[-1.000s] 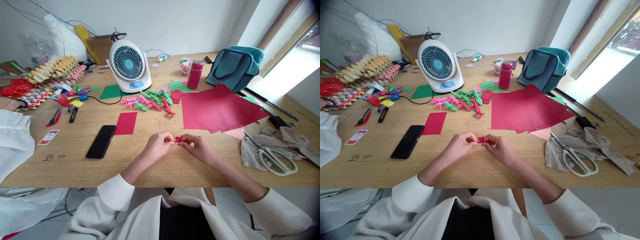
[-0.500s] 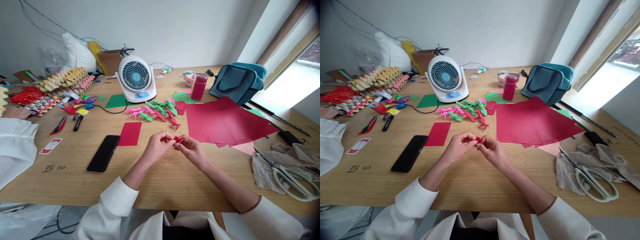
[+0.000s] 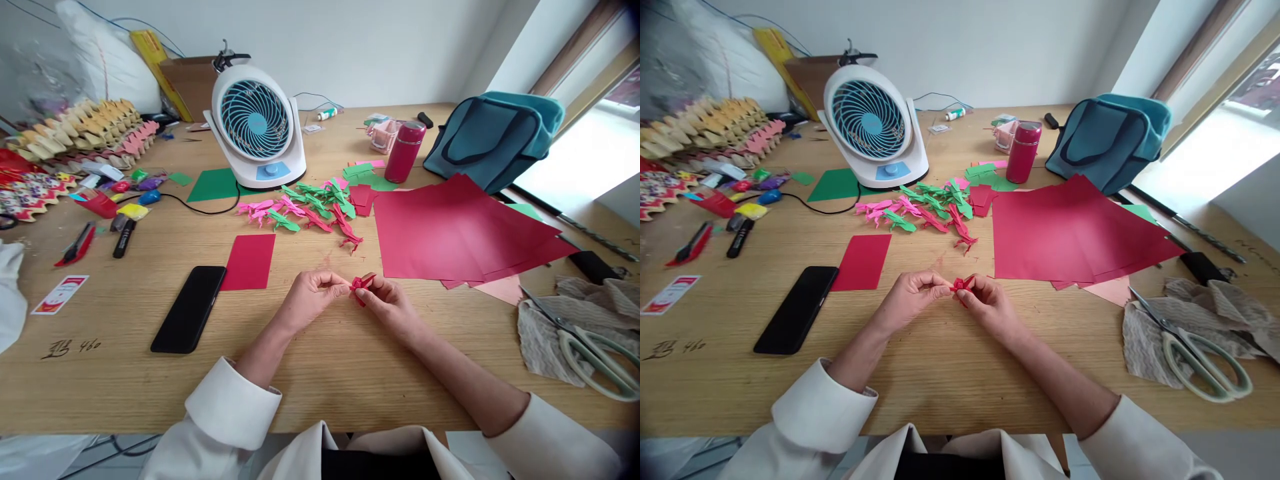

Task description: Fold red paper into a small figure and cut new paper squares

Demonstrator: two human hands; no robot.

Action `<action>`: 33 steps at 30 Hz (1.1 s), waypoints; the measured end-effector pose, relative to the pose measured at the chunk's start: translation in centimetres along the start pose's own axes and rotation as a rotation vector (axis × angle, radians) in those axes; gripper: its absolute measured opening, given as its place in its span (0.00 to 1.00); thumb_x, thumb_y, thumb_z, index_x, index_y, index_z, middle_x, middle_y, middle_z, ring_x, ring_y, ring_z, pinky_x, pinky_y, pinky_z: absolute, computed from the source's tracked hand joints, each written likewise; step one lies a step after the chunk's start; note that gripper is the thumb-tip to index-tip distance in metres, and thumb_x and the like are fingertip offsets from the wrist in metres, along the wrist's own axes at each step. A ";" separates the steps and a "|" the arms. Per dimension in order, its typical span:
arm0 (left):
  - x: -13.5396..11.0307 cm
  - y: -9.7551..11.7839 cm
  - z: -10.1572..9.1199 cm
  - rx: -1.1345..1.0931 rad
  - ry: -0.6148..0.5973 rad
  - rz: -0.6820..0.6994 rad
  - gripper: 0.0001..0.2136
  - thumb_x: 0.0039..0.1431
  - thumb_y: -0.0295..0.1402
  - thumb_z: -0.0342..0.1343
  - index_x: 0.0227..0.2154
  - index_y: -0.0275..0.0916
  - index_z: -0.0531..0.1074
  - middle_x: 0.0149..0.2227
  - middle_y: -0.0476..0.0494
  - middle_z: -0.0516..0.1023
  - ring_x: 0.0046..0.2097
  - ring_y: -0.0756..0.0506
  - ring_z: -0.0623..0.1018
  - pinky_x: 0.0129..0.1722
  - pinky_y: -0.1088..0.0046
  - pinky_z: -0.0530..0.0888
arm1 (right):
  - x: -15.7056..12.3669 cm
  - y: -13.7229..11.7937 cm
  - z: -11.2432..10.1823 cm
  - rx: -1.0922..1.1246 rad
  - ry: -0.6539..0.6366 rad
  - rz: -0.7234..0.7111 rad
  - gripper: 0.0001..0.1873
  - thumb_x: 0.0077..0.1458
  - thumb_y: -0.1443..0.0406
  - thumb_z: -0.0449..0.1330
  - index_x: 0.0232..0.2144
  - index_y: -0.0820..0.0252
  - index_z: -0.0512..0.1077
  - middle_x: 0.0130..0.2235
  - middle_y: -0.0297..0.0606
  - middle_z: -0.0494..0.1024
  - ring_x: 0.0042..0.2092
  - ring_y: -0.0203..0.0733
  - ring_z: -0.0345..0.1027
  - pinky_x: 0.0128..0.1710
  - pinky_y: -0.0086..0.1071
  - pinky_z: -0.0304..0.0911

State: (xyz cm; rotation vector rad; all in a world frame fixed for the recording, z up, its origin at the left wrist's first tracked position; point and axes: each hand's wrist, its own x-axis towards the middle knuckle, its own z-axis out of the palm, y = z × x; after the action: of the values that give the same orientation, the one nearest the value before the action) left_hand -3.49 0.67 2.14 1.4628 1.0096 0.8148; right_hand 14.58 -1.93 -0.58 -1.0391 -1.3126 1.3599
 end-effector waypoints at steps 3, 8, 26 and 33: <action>0.1 -0.3 -0.3 -0.049 0.003 -0.031 0.09 0.53 0.37 0.63 0.29 0.35 0.80 0.31 0.45 0.82 0.34 0.48 0.78 0.36 0.74 0.72 | -0.1 0.3 0.1 0.000 0.006 0.002 0.18 0.53 0.51 0.63 0.25 0.58 0.69 0.26 0.32 0.71 0.29 0.36 0.61 0.31 0.30 0.58; 0.3 -0.6 -0.2 -0.147 0.053 -0.097 0.11 0.47 0.39 0.67 0.28 0.35 0.81 0.30 0.45 0.82 0.32 0.48 0.77 0.36 0.73 0.72 | -0.2 0.4 0.1 0.021 0.023 0.005 0.18 0.52 0.49 0.64 0.25 0.57 0.70 0.26 0.32 0.72 0.28 0.37 0.62 0.31 0.31 0.59; 0.2 -1.7 3.3 -0.203 0.186 0.093 0.10 0.52 0.39 0.65 0.33 0.37 0.79 0.39 0.43 0.78 0.42 0.46 0.77 0.42 0.72 0.75 | -0.1 0.5 0.9 0.199 0.086 -0.013 0.15 0.51 0.54 0.67 0.25 0.59 0.72 0.26 0.31 0.71 0.30 0.35 0.62 0.32 0.30 0.59; 0.3 -1.8 2.8 -0.304 0.257 0.073 0.07 0.51 0.36 0.66 0.29 0.38 0.81 0.33 0.46 0.80 0.37 0.48 0.78 0.41 0.73 0.73 | -0.1 0.8 1.0 0.216 0.030 0.032 0.14 0.48 0.55 0.69 0.32 0.57 0.75 0.31 0.32 0.76 0.34 0.37 0.67 0.38 0.31 0.63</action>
State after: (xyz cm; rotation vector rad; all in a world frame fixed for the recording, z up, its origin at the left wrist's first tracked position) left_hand -1.09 -0.12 -0.04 1.1593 0.9746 1.1775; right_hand 13.60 -2.20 -1.30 -0.9319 -1.1036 1.4691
